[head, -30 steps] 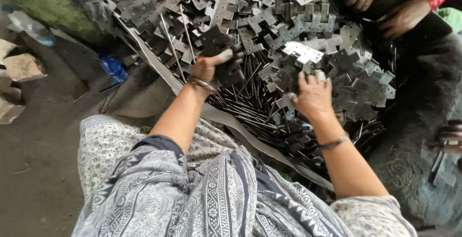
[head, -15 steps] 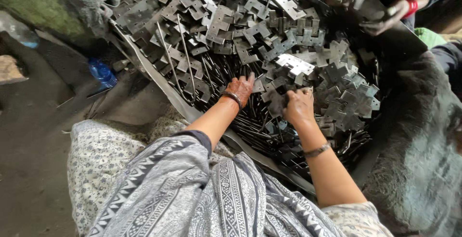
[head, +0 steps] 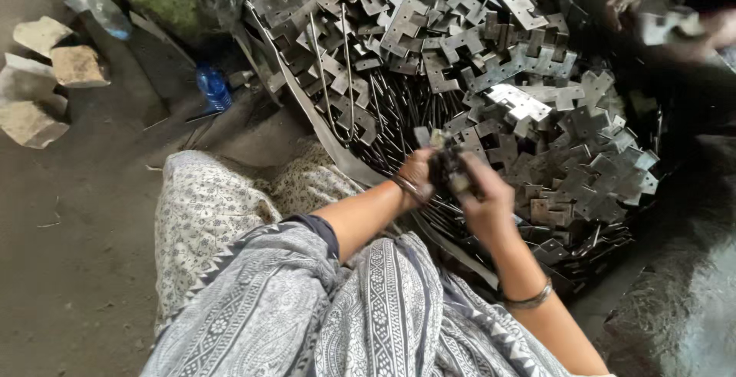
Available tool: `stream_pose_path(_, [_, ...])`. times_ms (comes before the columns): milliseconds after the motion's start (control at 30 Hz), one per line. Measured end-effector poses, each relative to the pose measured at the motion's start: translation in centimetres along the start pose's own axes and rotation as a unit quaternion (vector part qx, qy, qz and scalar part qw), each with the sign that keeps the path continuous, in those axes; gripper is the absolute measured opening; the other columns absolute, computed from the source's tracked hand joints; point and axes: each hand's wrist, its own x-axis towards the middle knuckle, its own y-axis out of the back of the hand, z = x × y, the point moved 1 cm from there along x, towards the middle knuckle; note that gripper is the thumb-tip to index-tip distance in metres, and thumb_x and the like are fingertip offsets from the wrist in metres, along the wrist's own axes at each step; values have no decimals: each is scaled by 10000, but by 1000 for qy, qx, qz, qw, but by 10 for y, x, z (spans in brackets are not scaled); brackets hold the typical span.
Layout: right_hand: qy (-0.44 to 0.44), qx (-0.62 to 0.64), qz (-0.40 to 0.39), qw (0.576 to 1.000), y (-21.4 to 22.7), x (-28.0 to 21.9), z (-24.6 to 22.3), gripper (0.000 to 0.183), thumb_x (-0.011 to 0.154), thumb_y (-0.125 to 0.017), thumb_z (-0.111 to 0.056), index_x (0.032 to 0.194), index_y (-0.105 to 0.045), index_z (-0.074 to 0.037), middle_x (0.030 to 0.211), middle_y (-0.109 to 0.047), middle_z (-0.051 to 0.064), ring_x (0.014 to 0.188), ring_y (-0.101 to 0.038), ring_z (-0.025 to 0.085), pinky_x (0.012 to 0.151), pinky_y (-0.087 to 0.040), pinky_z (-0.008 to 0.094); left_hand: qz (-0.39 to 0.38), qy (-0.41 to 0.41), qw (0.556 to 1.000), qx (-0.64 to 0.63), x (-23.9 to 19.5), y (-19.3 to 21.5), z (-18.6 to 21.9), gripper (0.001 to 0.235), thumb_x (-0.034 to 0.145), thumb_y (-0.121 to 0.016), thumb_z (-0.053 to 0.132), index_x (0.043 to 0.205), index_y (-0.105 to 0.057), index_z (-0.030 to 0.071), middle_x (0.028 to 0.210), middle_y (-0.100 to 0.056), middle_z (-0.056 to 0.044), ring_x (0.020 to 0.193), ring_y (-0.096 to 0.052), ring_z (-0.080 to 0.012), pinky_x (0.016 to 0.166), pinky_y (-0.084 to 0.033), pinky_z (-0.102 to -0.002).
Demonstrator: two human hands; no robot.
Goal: The person sorts metal components from a bin, picking up T-shaped metal brackets and placing them into a separate container.
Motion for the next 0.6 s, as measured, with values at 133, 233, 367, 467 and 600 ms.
stream_pose_path(133, [94, -71, -45, 992, -6, -12, -6, 714, 688, -688, 104, 1390, -573, 47, 1316, -634, 252, 1199, -620, 377, 999, -511, 399, 16, -51, 949, 311, -31, -28, -15, 493, 841, -782, 458, 1065, -650, 39, 951, -699, -124, 826, -666, -263, 765, -559, -417])
stream_pose_path(233, [-70, 138, 44, 987, 13, -14, 8, 611, 803, -584, 104, 1404, -616, -6, 1215, -702, 158, 1080, -665, 277, 945, -540, 372, -58, -141, 875, 459, -51, -59, -8, 760, 757, -833, 529, 1257, -547, 33, 1120, -701, -165, 1006, -695, -305, 896, -602, -431])
stream_pose_path(367, [-323, 541, 143, 763, 45, -20, 11, 524, 876, -586, 20, 1397, -634, 19, 1120, -730, 123, 899, -686, 191, 811, -568, 296, -70, -160, 496, 851, -61, -70, 37, 896, 744, -809, 621, 1446, -500, 159, 1387, -575, -196, 1196, -593, -374, 960, -484, -477])
stream_pose_path(467, [-329, 599, 258, 683, 87, -39, -1, 364, 861, -546, -27, 1215, -621, 9, 1034, -724, 107, 857, -734, 199, 792, -619, 294, 130, -133, 255, 949, -51, -29, 90, 650, 782, -838, 510, 1201, -666, 44, 1231, -645, -231, 1116, -656, -395, 926, -565, -487])
stream_pose_path(600, [-204, 427, 341, 812, 182, -83, 21, 332, 876, -580, 55, 1187, -695, 55, 1026, -734, 107, 839, -717, 202, 702, -592, 291, 220, -214, 164, 937, -21, 22, 123, 336, 918, -752, 153, 1212, -637, 39, 1153, -683, -227, 1062, -689, -390, 846, -605, -471])
